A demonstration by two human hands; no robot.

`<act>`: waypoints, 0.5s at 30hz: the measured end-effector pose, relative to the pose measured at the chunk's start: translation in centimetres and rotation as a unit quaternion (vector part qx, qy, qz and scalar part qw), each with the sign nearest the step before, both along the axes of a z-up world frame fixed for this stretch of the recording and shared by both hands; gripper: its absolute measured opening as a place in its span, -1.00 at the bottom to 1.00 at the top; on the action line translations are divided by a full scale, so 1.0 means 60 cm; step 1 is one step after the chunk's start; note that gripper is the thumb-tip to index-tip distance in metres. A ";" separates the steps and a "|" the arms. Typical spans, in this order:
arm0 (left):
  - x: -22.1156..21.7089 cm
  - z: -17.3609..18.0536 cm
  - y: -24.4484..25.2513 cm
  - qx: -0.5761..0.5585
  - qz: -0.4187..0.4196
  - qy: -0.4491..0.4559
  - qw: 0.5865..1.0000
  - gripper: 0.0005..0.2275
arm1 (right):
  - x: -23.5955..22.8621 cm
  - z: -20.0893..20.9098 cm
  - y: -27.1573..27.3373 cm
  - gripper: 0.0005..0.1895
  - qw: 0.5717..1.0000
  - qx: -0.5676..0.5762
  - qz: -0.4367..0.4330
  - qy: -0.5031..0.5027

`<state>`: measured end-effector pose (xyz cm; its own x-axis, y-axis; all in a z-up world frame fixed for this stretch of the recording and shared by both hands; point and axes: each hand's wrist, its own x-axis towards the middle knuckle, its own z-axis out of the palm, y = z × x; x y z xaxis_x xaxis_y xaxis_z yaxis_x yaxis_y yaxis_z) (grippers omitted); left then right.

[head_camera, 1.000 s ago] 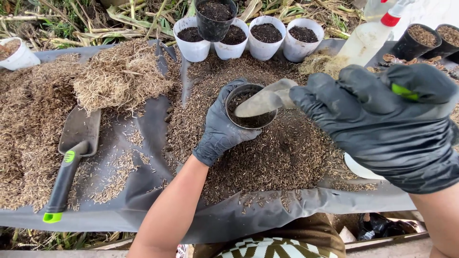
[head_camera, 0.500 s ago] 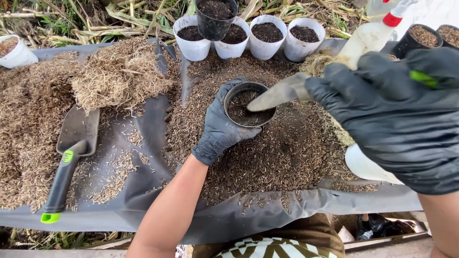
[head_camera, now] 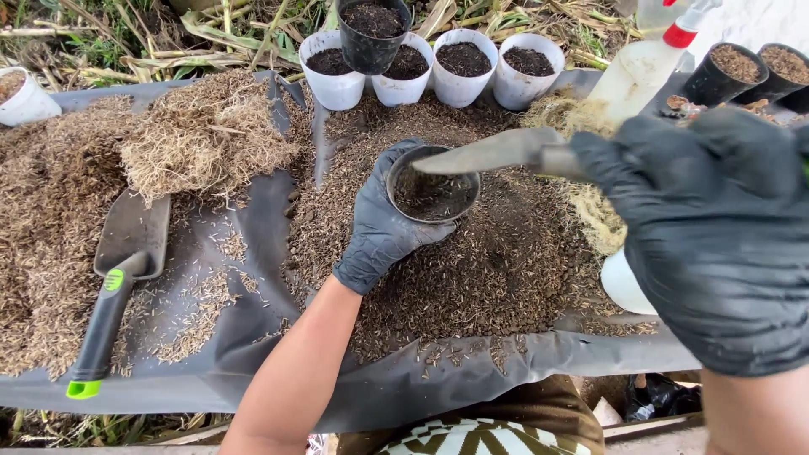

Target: Mixing potting soil on a table and filling small plastic pots using a hand trowel.

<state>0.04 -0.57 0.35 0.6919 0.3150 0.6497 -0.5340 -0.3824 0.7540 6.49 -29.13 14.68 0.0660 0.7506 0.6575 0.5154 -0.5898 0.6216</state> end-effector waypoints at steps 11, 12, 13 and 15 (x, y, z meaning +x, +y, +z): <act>-0.033 0.034 0.010 -0.176 -0.033 0.008 0.984 -0.21 | -0.055 -0.229 0.047 -0.34 0.925 0.100 -0.260 0.258; -0.052 0.055 -0.005 -0.173 -0.035 0.009 0.984 -0.21 | -0.046 -0.256 0.054 -0.34 0.924 0.103 -0.262 0.259; -0.070 0.076 -0.021 -0.099 0.038 0.051 0.993 -0.11 | -0.035 -0.282 0.060 -0.60 0.923 0.059 -0.258 0.281; -0.086 0.075 -0.011 -0.018 0.107 0.093 0.990 -0.01 | -0.021 -0.308 0.075 -0.42 0.917 0.021 -0.256 0.305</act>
<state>-5.09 -1.23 4.83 0.7129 0.4880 0.5036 -0.2949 -0.4429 0.8467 5.21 -24.63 -3.81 0.7675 0.4938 0.4087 0.4090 -0.8682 0.2810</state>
